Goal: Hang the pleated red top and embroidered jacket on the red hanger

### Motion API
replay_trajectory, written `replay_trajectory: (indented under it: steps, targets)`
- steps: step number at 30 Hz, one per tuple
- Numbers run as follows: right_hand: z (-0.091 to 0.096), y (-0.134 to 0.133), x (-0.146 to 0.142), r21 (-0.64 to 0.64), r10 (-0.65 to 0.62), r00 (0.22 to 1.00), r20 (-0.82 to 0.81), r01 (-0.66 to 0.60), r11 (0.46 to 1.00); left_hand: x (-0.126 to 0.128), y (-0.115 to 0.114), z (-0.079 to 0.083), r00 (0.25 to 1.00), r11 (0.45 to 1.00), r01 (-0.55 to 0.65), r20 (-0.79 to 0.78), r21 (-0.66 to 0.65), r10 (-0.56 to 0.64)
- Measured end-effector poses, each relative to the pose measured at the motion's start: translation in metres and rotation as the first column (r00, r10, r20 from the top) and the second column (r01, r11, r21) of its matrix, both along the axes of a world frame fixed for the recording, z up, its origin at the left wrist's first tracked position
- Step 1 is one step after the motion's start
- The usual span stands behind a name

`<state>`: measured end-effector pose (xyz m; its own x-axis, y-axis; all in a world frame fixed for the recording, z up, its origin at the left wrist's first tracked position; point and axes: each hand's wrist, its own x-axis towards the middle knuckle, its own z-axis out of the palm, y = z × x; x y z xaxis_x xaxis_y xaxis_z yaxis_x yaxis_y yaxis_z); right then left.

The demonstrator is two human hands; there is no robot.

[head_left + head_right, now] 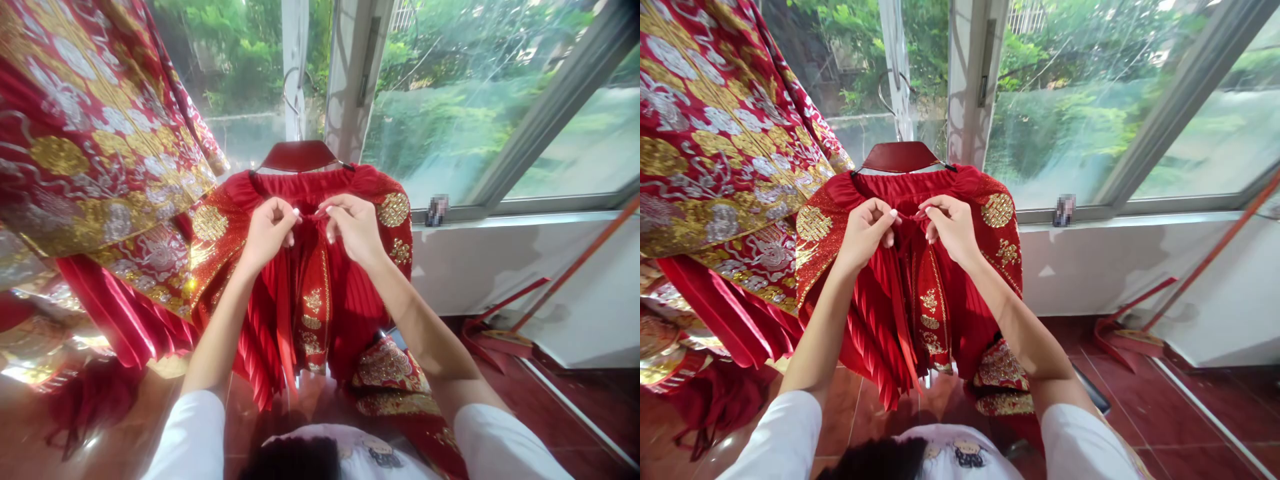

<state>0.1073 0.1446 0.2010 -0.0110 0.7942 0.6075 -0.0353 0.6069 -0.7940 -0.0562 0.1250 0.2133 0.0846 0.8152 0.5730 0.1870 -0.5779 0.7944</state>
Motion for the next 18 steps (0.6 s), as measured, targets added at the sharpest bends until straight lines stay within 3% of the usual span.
replay_trajectory:
  steps: [2,5,7,9,13,15,18]
  targets:
    - [0.003,0.001,0.006,0.016,-0.05,0.998,0.042,0.049,0.999,-0.005,-0.003,0.002,0.996,0.997,-0.057,-0.068,0.043,0.06]
    - [0.008,0.002,0.023,0.229,-0.27,0.925,0.269,0.211,0.95,-0.016,-0.009,0.007,0.928,0.966,-0.226,-0.272,0.13,0.254]
    - [0.01,0.002,0.033,0.333,-0.347,0.878,0.331,0.235,0.913,-0.02,-0.013,0.009,0.866,0.95,-0.265,-0.393,0.164,0.309]
    - [0.01,0.003,0.038,0.324,-0.265,0.919,0.293,0.166,0.932,-0.02,-0.014,0.009,0.859,0.961,-0.227,-0.433,0.155,0.273]
    - [0.012,0.006,0.033,0.229,0.018,0.984,0.176,-0.059,0.972,-0.012,-0.009,0.009,0.901,0.975,-0.147,-0.384,0.165,0.201]
    - [0.014,0.007,0.03,0.237,-0.003,0.981,0.194,-0.044,0.971,-0.012,-0.006,0.01,0.899,0.962,-0.18,-0.363,0.205,0.245]
    - [0.019,0.011,0.034,0.308,-0.184,0.95,0.252,0.102,0.946,-0.017,-0.005,0.014,0.883,0.942,-0.236,-0.352,0.24,0.311]
